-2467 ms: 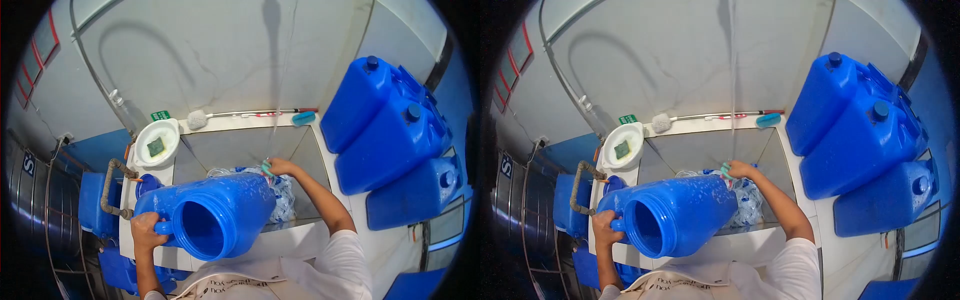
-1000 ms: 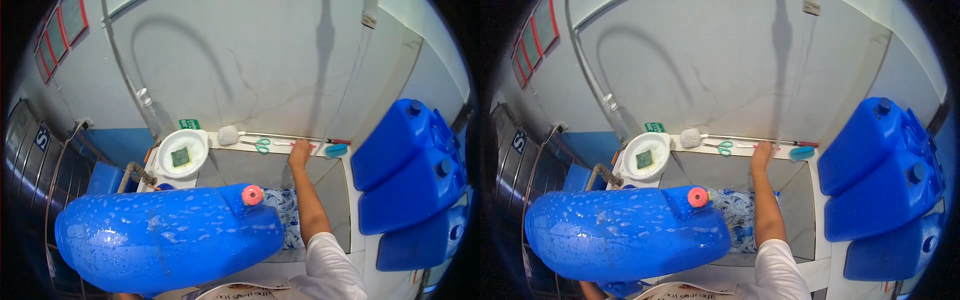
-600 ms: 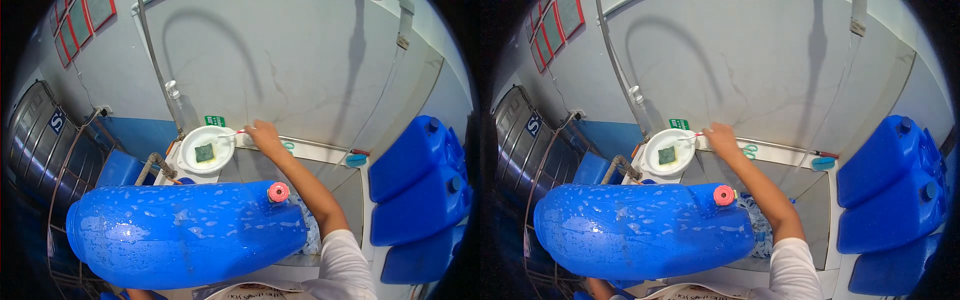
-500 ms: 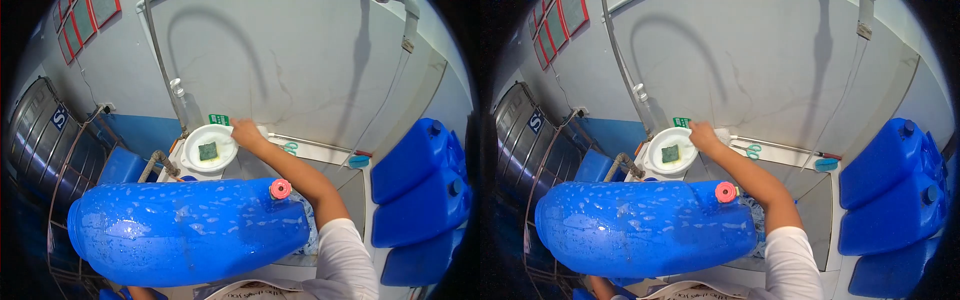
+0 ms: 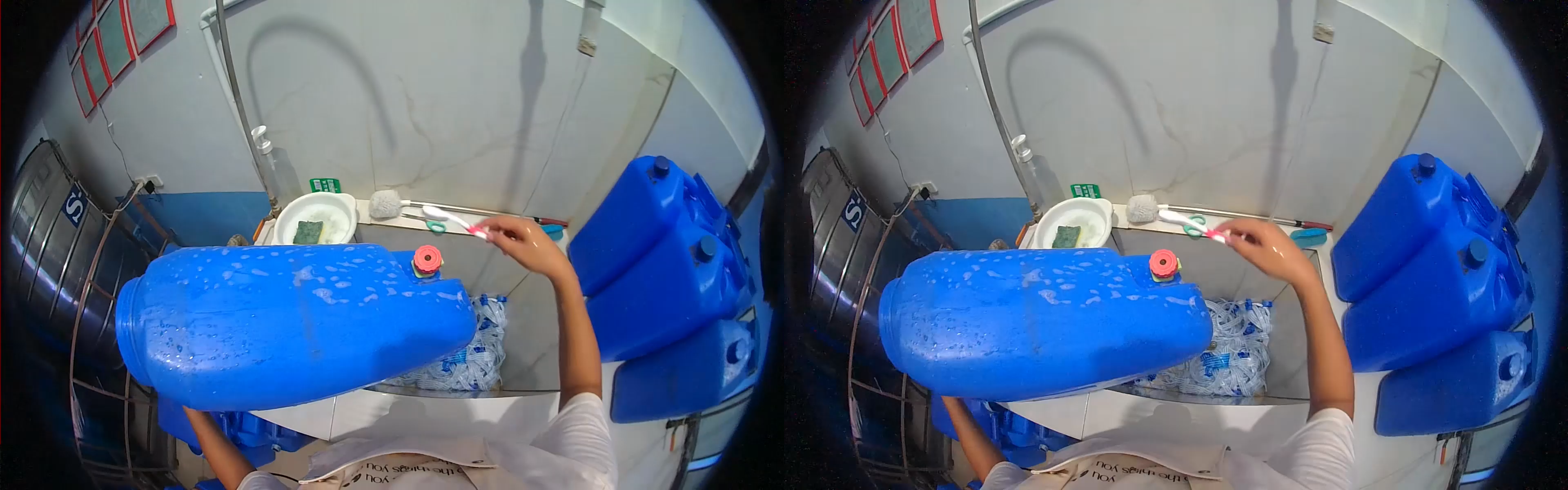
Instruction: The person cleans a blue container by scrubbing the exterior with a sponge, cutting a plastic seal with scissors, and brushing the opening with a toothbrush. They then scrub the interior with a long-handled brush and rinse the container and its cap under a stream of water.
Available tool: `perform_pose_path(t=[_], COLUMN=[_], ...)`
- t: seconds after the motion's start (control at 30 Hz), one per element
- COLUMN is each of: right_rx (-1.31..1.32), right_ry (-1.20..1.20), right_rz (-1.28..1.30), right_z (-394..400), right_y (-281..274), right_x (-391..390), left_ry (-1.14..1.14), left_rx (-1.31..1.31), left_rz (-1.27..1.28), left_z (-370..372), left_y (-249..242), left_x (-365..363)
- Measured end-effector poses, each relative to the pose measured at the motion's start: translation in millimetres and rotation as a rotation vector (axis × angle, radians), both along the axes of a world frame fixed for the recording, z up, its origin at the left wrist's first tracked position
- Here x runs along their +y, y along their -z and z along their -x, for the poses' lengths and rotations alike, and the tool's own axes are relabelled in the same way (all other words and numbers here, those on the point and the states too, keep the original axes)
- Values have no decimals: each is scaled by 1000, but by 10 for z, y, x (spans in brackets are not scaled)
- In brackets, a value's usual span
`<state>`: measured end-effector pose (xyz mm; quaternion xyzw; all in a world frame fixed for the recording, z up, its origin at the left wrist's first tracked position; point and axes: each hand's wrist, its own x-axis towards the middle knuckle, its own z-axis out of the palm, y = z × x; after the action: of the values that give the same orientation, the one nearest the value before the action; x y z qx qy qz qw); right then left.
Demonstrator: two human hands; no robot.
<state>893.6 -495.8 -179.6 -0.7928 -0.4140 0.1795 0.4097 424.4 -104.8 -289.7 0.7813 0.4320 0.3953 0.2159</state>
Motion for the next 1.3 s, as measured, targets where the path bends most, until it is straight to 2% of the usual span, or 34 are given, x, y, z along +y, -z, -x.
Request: perform_pose_path(t=[0.07,0.1,0.17,0.27,0.37,0.5,0.57,0.7,0.8,0.87,0.97,1.0,1.07,1.17,1.3], right_rx=[-326,-327,-634,-721,-747,-774,-841,-804,-762,-773,-634,-640,-459,-416,-324], right_ry=[-94,-88,-41,24,113,7,134,27,154,6,160,159,-2,85,17], right_rz=[-37,-39,103,202,216,197,123,141,208,84,28,29,-221,-353,-404], right_z=[357,401,513,815,685,797,670,788,764,845,634,626,604,378,480], right_y=[-121,-85,37,-108,-29,59,88,83,30,133,210,294,552,820,897], right_x=[-263,-308,-381,-390,-401,-329,-334,-317,-381,-317,-355,-332,-252,-145,55], left_ry=[0,5,11,13,17,16,18,15,19,19,20,19,17,21,19], left_rx=[-6,-8,-8,-15,-18,-20,-26,-31,-28,-33,-31,-31,-35,-31,-35], left_rz=[1,4,5,8,10,13,15,19,23,24,23,24,25,28,25], left_z=[-23,-38,-62,-92,-98,-80,-86,-71,-77,-76,-58,-57,-72,-75,-66], left_y=[-7,-8,-19,-22,-55,-62,-63,-78,-71,-79,-77,-75,-83,-75,-88], left_x=[30,44,81,115,150,162,165,149,165,161,144,145,133,134,132])
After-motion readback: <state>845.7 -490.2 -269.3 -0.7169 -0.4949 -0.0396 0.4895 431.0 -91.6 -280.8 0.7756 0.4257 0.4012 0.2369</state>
